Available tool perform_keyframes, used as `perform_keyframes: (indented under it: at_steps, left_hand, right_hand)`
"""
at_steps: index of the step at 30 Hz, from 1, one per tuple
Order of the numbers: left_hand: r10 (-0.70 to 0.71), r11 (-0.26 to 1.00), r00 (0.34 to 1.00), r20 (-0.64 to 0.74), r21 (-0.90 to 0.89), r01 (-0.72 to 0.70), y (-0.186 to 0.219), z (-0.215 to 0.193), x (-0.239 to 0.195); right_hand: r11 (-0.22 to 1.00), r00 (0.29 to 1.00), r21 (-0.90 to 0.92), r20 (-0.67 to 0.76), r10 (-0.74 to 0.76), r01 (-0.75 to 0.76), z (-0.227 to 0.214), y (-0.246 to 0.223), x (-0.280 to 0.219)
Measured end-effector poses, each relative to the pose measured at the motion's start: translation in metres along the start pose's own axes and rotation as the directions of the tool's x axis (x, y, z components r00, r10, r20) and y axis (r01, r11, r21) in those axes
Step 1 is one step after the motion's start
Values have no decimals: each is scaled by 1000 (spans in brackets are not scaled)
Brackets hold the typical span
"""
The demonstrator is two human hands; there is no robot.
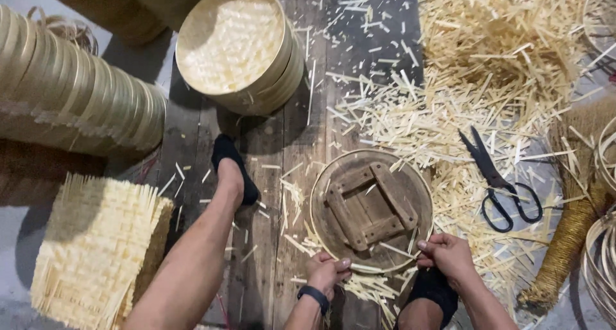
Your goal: The person weaves bamboo strips into circular baskets by placing a woven mat over a circular frame, trimming excess material with scissors, and stacking the finished baskets. The person repeats this process multiple times, handling bamboo mats, frames, and scissors.
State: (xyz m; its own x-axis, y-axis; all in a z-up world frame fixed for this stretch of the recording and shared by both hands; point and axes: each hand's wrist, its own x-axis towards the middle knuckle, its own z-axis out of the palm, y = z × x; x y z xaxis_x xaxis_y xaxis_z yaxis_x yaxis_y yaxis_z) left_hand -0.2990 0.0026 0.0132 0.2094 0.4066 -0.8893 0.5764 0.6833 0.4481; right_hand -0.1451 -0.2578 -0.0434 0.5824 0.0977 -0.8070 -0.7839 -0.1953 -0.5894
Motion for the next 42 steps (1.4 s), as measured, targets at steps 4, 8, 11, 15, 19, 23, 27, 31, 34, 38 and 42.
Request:
perform_keyframes:
  at_steps: [4,8,11,15,19,23,27,31,34,38,42]
  left_hand:
    - [4,999,998,-69,36,-2,8,4,-19]
    - [-24,994,1000,10,103,23,38,3,-36]
    - [283,914,956,78,280,-293,31,-11,-24]
    - [690,401,648,321,576,-712,99,14,-108]
    - [680,510,637,363,389,-767,125,34,-144]
    - [828,27,121,548,176,-984,116,51,-130]
    - [852,-37,37,522,130,-991,121,76,-113]
    - [887,340,402,227,268,-902,169,66,-63]
    - [975,140,203,96,448,-883,228,24,-19]
    - [917,140,375,138,768,-625,283,-6,-26]
    - [762,484,646,51,619,-619,282,5,10]
  right_hand:
    - [998,1000,-68,-18,-13,12,-2,4,0]
    - [879,973,-446,-61,-221,172,10,-48,-36]
    - [737,895,-569,-4,-446,365,37,-116,-91]
    - [837,856,-227,282,-434,499,81,-185,-125]
    - [828,809,509,368,-458,237,81,-177,-134]
    - [662,886,709,115,-450,244,58,-179,-149]
    - [686,884,612,-46,-465,393,-11,-87,-93]
    - [708,917,633,-5,-400,312,-3,-65,-62]
    - [722,950,669,77,-304,177,10,-53,-43]
    - [717,962,696,220,-160,-39,31,-35,-39]
    - [754,954,656,222,-203,7,46,-54,-72]
